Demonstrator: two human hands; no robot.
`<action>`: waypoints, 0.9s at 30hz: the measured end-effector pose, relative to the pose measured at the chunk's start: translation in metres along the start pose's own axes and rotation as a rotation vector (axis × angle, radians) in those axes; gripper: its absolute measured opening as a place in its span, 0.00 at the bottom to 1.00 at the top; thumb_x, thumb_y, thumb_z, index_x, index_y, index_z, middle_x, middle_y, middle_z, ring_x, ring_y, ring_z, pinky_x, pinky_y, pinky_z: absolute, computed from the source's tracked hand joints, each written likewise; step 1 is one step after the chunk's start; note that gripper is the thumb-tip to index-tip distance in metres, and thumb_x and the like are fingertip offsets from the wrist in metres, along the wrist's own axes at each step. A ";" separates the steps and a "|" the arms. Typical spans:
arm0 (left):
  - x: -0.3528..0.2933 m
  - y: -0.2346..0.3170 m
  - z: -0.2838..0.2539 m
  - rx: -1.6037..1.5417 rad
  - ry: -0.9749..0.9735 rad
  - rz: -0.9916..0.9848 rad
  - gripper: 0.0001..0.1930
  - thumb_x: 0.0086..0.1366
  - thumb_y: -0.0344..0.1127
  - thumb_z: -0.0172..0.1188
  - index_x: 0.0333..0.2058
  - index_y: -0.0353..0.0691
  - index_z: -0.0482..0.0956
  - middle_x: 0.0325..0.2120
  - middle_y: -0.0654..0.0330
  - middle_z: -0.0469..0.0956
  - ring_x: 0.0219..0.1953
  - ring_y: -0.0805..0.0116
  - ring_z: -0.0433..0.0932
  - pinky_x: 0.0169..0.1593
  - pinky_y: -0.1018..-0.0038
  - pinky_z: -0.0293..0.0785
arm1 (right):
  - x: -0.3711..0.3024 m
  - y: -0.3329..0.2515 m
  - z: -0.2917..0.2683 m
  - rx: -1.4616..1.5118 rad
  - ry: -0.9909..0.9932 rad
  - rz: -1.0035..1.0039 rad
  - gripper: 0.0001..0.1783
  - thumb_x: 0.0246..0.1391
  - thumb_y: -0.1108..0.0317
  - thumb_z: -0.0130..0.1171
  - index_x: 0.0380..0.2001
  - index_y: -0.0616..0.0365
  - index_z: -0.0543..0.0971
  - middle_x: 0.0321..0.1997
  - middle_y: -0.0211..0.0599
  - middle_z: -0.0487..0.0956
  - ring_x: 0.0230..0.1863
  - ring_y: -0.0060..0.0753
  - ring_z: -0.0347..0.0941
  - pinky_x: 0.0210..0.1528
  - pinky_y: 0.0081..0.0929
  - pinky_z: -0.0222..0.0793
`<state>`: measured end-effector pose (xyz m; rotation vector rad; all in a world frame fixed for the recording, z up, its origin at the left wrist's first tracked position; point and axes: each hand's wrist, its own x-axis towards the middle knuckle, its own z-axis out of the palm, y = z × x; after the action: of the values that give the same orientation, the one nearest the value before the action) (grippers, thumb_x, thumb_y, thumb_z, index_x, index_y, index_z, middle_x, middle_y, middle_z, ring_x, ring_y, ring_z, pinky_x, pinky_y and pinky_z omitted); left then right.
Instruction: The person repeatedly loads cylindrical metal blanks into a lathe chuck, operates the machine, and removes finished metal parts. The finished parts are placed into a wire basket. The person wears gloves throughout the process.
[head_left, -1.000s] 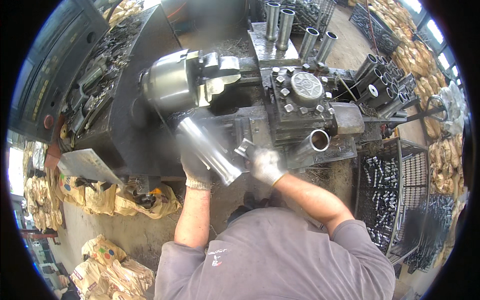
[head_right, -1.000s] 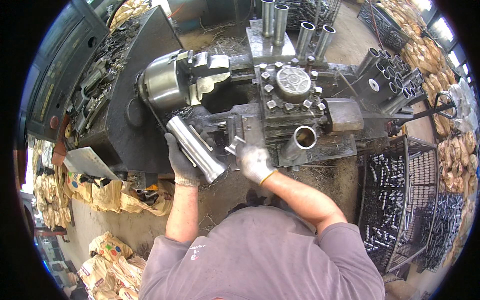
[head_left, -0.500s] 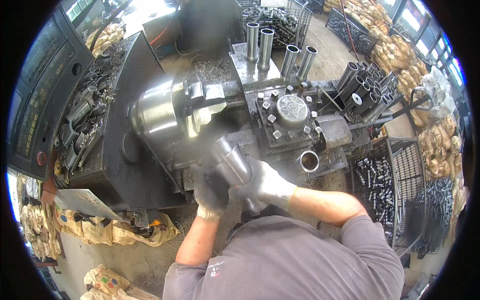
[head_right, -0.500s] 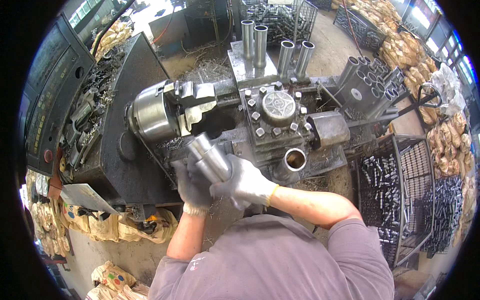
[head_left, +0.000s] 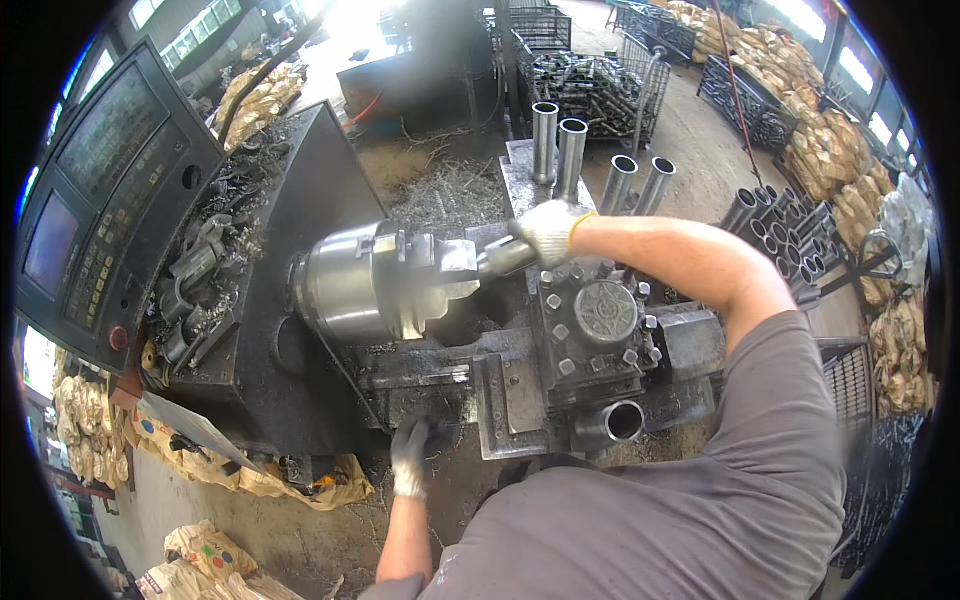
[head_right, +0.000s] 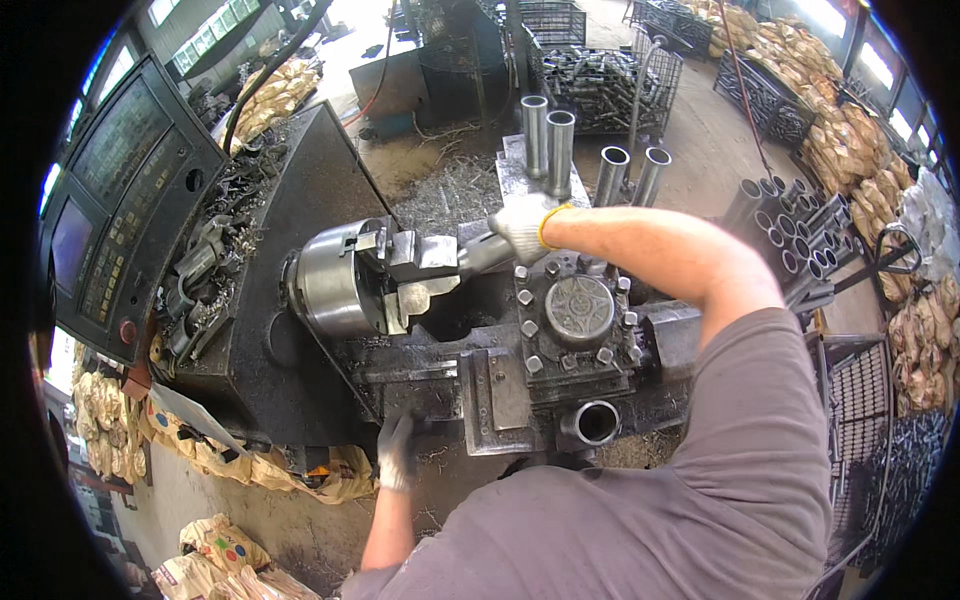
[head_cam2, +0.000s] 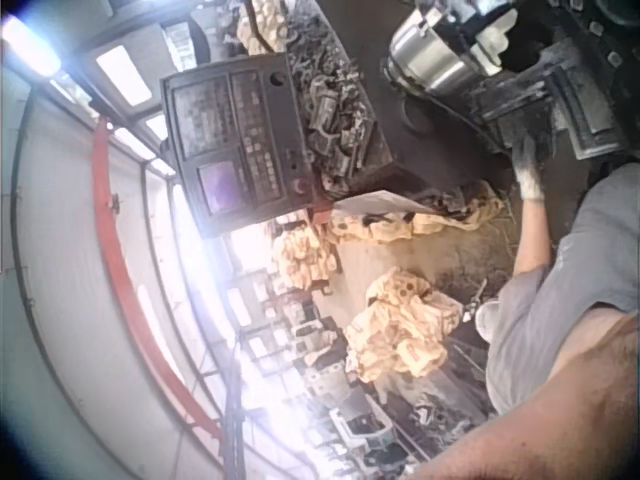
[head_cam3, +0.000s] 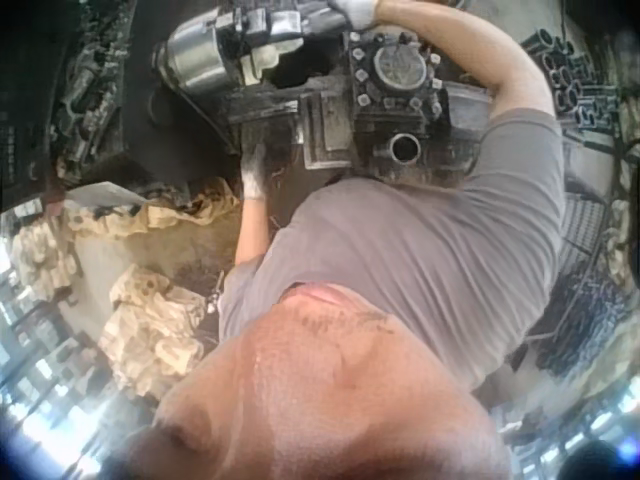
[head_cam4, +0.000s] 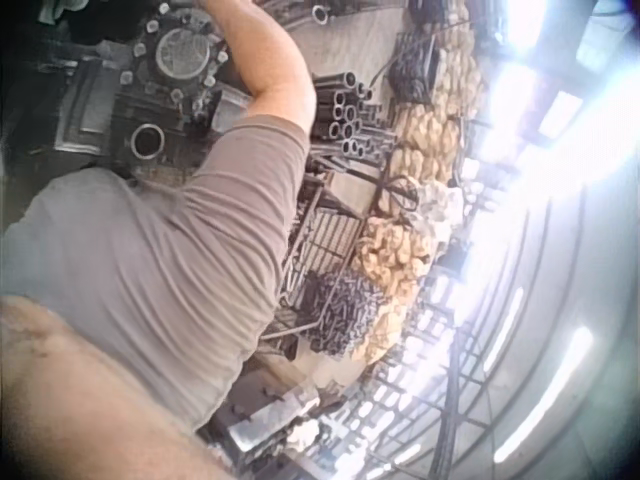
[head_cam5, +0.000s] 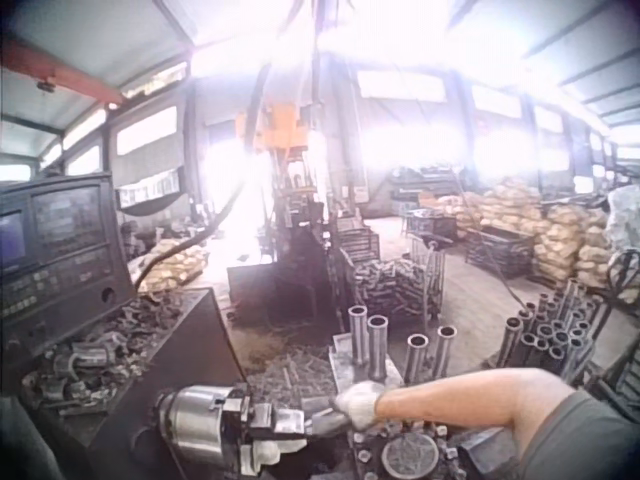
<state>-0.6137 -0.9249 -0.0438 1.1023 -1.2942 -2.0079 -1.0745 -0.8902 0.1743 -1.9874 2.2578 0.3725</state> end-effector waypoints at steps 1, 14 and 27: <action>-0.014 -0.011 -0.016 -0.080 0.071 0.002 0.20 0.75 0.46 0.63 0.57 0.40 0.80 0.47 0.53 0.84 0.46 0.62 0.83 0.51 0.60 0.83 | 0.008 0.005 0.020 0.219 0.067 -0.012 0.33 0.35 0.58 0.77 0.48 0.58 0.84 0.39 0.50 0.88 0.42 0.58 0.86 0.46 0.46 0.83; -0.069 0.016 -0.149 -0.468 0.907 0.140 0.23 0.78 0.63 0.50 0.42 0.48 0.76 0.28 0.69 0.70 0.28 0.71 0.67 0.36 0.70 0.67 | 0.012 0.015 -0.012 0.405 -0.530 0.056 0.33 0.55 0.44 0.73 0.52 0.63 0.86 0.45 0.44 0.90 0.43 0.38 0.87 0.45 0.34 0.83; -0.055 0.009 -0.216 -0.302 0.811 0.070 0.17 0.77 0.52 0.58 0.30 0.53 0.71 0.21 0.72 0.65 0.19 0.77 0.62 0.24 0.74 0.60 | -0.006 -0.023 -0.009 0.482 0.119 0.131 0.46 0.54 0.48 0.74 0.67 0.67 0.74 0.55 0.50 0.87 0.54 0.43 0.85 0.59 0.37 0.79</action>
<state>-0.4028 -0.9938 -0.0633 1.4623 -0.5768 -1.3821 -1.0504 -0.8893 0.1822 -1.6560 2.2719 -0.2676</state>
